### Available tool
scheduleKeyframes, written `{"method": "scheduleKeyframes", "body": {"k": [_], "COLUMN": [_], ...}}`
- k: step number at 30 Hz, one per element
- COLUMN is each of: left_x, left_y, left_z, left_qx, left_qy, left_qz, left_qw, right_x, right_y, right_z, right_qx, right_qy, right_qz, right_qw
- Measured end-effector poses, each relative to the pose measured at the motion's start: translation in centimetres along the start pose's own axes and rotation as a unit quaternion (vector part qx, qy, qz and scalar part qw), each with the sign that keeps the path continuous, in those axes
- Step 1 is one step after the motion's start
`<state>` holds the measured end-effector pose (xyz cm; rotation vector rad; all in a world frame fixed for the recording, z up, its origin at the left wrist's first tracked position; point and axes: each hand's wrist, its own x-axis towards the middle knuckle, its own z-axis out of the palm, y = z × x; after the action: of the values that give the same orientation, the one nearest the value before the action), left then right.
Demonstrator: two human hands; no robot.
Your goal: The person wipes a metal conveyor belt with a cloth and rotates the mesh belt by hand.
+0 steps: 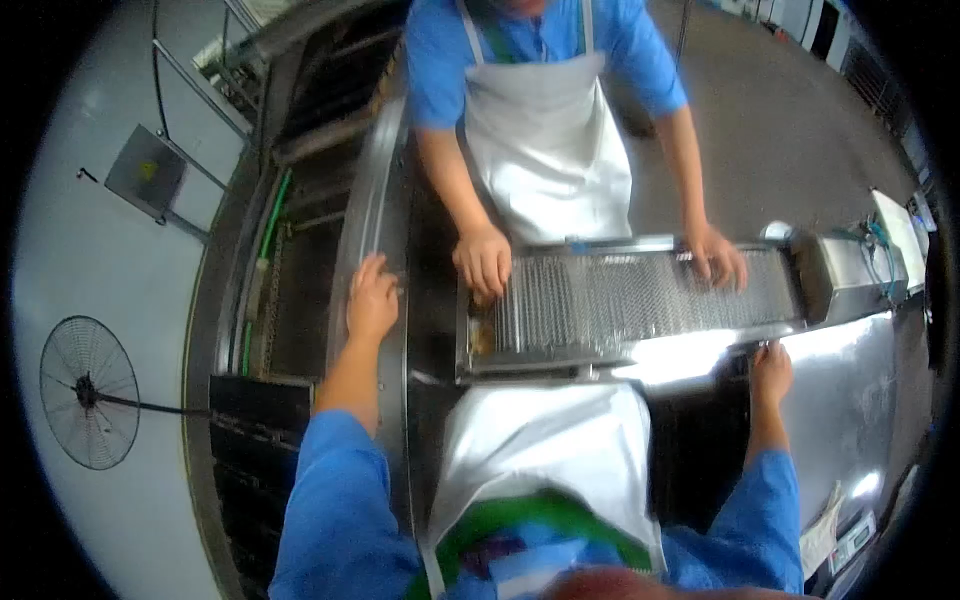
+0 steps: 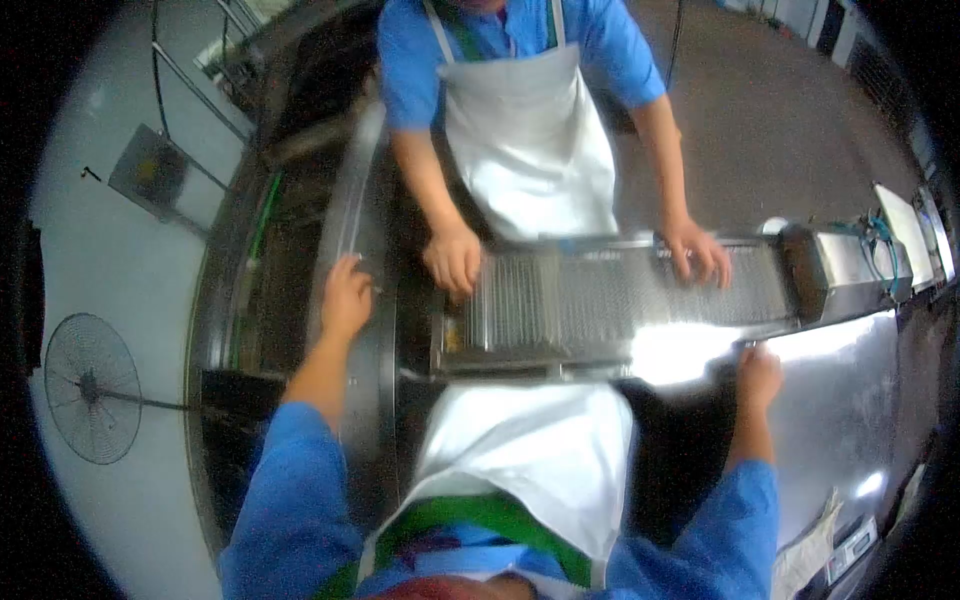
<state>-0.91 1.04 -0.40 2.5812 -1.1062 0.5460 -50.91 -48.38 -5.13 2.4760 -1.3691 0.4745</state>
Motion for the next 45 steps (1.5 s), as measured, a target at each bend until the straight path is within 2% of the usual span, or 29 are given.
{"method": "scheduleKeyframes", "body": {"k": [1, 8, 15, 17, 18, 19, 21, 23, 25, 27, 29, 31, 33, 35, 39, 40, 42, 43, 45], "left_x": [0.8, -3.2, -5.3, -5.6, -5.5, -5.3, -5.3, -5.5, -5.2, -5.3, -5.4, -5.4, -5.6, -5.5, -5.4, -5.5, -5.2, -5.2, -5.1], "left_y": [-0.2, 1.4, 1.9, 1.9, 1.9, 1.8, 1.8, 1.9, 1.9, 1.8, 1.7, 1.6, 1.6, 1.4, 1.6, 1.2, 1.1, 1.3, 1.5], "left_z": [0.3, -1.3, -3.5, -3.4, -3.3, -3.1, -2.7, -2.7, -3.0, -2.6, -2.6, -2.4, -2.1, -1.9, -2.2, -2.0, -1.6, -1.7, -2.0], "left_qx": [0.000, -0.056, -0.060, -0.066, -0.056, -0.046, -0.051, -0.053, -0.053, -0.048, -0.033, -0.034, -0.033, -0.022, -0.008, -0.004, 0.003, 0.000, 0.000], "left_qy": [0.025, 0.003, -0.055, -0.067, -0.073, -0.078, -0.060, -0.050, -0.049, -0.052, -0.035, -0.036, -0.037, -0.026, -0.080, -0.070, -0.051, -0.053, -0.061], "left_qz": [0.006, -0.110, -0.052, -0.049, -0.031, -0.013, -0.023, -0.035, -0.029, -0.038, -0.033, -0.031, -0.038, -0.033, -0.048, -0.046, -0.045, -0.042, -0.044], "left_qw": [1.000, 0.992, 0.995, 0.994, 0.995, 0.996, 0.997, 0.997, 0.997, 0.997, 0.998, 0.998, 0.998, 0.999, 0.996, 0.996, 0.998, 0.998, 0.997], "right_x": [0.9, 0.0, -0.4, -1.0, -1.6, -1.7, -2.7, -4.6, -5.2, -5.4, -4.5, -3.1, -0.9, 0.7, 2.9, 3.0, 3.3, 3.3, 3.2], "right_y": [-0.3, -0.2, -0.6, -1.6, -2.3, -2.6, -4.6, -7.2, -9.2, -11.8, -15.2, -18.7, -21.9, -24.9, -29.3, -29.9, -30.7, -30.9, -31.3], "right_z": [-0.1, -1.4, -2.4, -4.0, -3.9, -4.1, -5.3, -7.0, -7.8, -8.8, -11.5, -15.2, -20.6, -24.7, -28.6, -28.8, -29.2, -29.4, -29.5], "right_qx": [0.005, 0.024, 0.055, 0.131, 0.119, 0.117, 0.123, 0.211, 0.214, 0.286, 0.249, 0.293, 0.355, 0.356, 0.326, 0.327, 0.296, 0.294, 0.337], "right_qy": [0.025, -0.070, -0.043, -0.055, 0.056, 0.059, -0.142, -0.105, -0.129, -0.098, -0.140, -0.192, -0.258, -0.286, -0.219, -0.224, -0.137, -0.139, -0.088], "right_qz": [0.007, 0.047, 0.035, 0.074, 0.034, 0.031, 0.133, 0.098, 0.017, -0.082, -0.124, -0.156, -0.252, -0.328, -0.444, -0.435, -0.493, -0.490, -0.508], "right_qw": [1.000, 0.996, 0.997, 0.987, 0.991, 0.991, 0.973, 0.967, 0.968, 0.950, 0.950, 0.923, 0.862, 0.827, 0.805, 0.808, 0.806, 0.809, 0.788]}}
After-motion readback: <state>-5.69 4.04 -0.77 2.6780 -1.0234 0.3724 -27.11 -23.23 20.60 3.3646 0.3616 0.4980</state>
